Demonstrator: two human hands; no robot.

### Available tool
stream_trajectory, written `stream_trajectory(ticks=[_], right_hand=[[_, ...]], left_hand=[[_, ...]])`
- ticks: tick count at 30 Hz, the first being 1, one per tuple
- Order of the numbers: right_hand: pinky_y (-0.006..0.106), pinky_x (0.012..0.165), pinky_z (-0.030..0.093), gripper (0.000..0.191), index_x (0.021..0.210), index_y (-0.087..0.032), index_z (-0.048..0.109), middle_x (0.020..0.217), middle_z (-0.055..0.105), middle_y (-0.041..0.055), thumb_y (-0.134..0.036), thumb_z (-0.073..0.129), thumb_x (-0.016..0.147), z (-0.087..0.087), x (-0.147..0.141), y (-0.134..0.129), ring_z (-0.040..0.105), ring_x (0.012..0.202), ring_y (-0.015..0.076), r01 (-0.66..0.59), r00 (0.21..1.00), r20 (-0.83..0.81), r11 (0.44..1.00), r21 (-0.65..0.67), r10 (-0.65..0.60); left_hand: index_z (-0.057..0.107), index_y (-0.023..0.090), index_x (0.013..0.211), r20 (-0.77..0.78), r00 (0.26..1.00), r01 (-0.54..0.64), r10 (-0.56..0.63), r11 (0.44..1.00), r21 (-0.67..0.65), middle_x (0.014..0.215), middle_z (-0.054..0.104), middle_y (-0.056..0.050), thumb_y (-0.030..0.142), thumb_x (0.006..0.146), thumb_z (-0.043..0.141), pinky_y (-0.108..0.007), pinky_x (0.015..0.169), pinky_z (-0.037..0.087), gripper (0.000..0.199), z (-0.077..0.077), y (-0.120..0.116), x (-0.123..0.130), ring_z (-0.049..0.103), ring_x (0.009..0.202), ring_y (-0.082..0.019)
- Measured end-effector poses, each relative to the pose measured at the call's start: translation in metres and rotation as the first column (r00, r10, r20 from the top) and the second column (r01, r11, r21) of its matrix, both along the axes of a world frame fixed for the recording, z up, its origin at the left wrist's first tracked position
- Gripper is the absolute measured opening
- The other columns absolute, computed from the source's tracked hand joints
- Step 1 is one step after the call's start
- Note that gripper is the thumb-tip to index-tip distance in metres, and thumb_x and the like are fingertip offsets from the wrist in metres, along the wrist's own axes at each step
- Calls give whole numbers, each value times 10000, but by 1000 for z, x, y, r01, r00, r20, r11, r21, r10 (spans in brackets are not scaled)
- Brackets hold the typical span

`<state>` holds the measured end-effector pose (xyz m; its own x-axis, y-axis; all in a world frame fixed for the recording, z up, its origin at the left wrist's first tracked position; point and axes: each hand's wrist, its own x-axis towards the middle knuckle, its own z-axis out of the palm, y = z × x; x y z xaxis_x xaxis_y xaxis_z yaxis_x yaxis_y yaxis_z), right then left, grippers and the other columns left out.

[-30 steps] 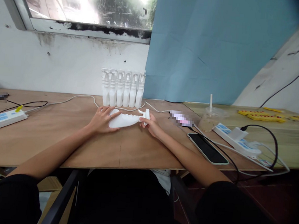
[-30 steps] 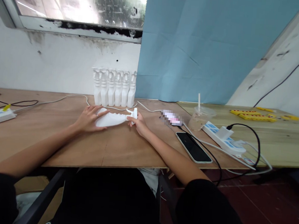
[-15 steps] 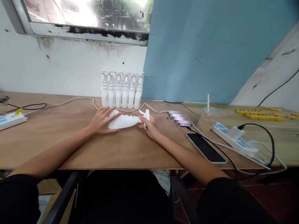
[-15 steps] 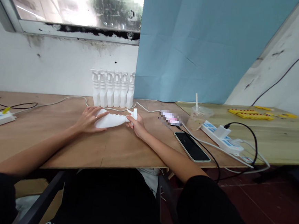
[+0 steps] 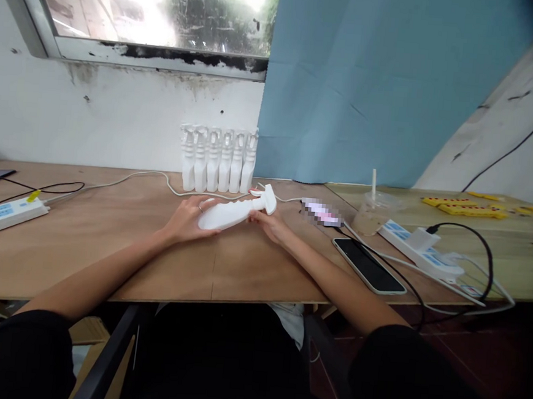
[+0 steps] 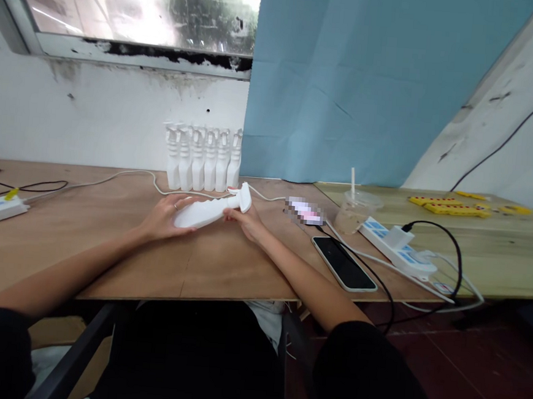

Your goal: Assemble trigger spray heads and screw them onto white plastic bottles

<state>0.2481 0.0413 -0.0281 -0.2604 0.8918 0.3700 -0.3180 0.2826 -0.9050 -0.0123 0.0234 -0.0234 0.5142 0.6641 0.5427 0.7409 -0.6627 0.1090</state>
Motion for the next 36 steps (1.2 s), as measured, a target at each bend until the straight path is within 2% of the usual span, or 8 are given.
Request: stream_trajectory(ticks=[5, 15, 20, 22, 24, 27, 32, 36], right_hand=[[274, 634, 491, 446, 963, -180, 658, 931, 674, 47, -278, 838, 567, -1, 2, 2, 585, 818, 186, 108, 993, 42, 994, 19, -108], [274, 678, 493, 477, 1046, -214, 658, 945, 679, 27, -231, 827, 600, -4, 7, 5, 599, 854, 184, 6, 1000, 2, 1000, 13, -6], [249, 590, 484, 440, 1081, -234, 638, 1046, 658, 33, -234, 788, 668, -6, 12, 9, 588, 847, 173, -103, 994, -28, 994, -28, 102], [250, 566, 486, 399, 1061, -212, 645, 1034, 660, 44, -241, 779, 685, -7, 13, 11, 587, 803, 163, -153, 988, -18, 987, -57, 152], [252, 540, 484, 382, 1061, -202, 643, 976, 661, 39, -243, 772, 703, -9, 13, 12, 580, 727, 143, -186, 983, -17, 979, -80, 185], [256, 512, 480, 427, 1122, -227, 603, 966, 649, 25, -247, 761, 725, -9, 11, 12, 581, 659, 128, -230, 973, -27, 969, -90, 228], [261, 500, 473, 546, 1281, -283, 483, 1132, 616, 45, -273, 702, 782, -10, 11, 11, 605, 640, 124, -285, 957, -4, 945, -162, 288], [259, 490, 468, 485, 1221, -248, 505, 1085, 622, 46, -262, 697, 775, -17, 10, 12, 619, 611, 128, -281, 952, 50, 928, -246, 302]], left_hand=[[414, 285, 1424, 3, 1000, 25, -25, 997, -68, 1387, 488, -92, 611, 764, 643, -445, 1055, 353, 771, -2, -2, 2, 452, 1263, -302], [435, 269, 1416, 20, 998, 55, -54, 998, -12, 1389, 487, -111, 644, 717, 670, -488, 1066, 327, 827, -3, 1, 0, 442, 1262, -340], [488, 241, 1386, 255, 963, 140, -87, 971, -196, 1366, 543, -84, 601, 868, 496, -410, 1028, 390, 630, 4, 7, -11, 502, 1234, -307], [578, 214, 1298, 384, 923, 172, -4, 899, -403, 1238, 640, -78, 610, 857, 498, -373, 910, 469, 597, 3, 14, -19, 593, 1107, -298], [688, 157, 1086, 501, 859, 270, 107, 738, -618, 972, 719, -90, 631, 792, 565, -322, 686, 508, 571, -2, 24, -29, 665, 841, -267], [695, 106, 831, 691, 663, 445, 289, 590, -674, 681, 676, -80, 568, 664, 701, -271, 479, 435, 492, -14, 43, -43, 604, 552, -197], [633, 130, 770, 969, 127, 244, 214, 940, -239, 731, 671, -77, 529, 706, 672, -261, 496, 481, 406, -23, 72, -62, 624, 617, -187], [530, 170, 893, 993, 30, 22, 115, 993, -115, 775, 634, -23, 429, 789, 631, -222, 517, 495, 296, -18, 91, -89, 623, 645, -140]])
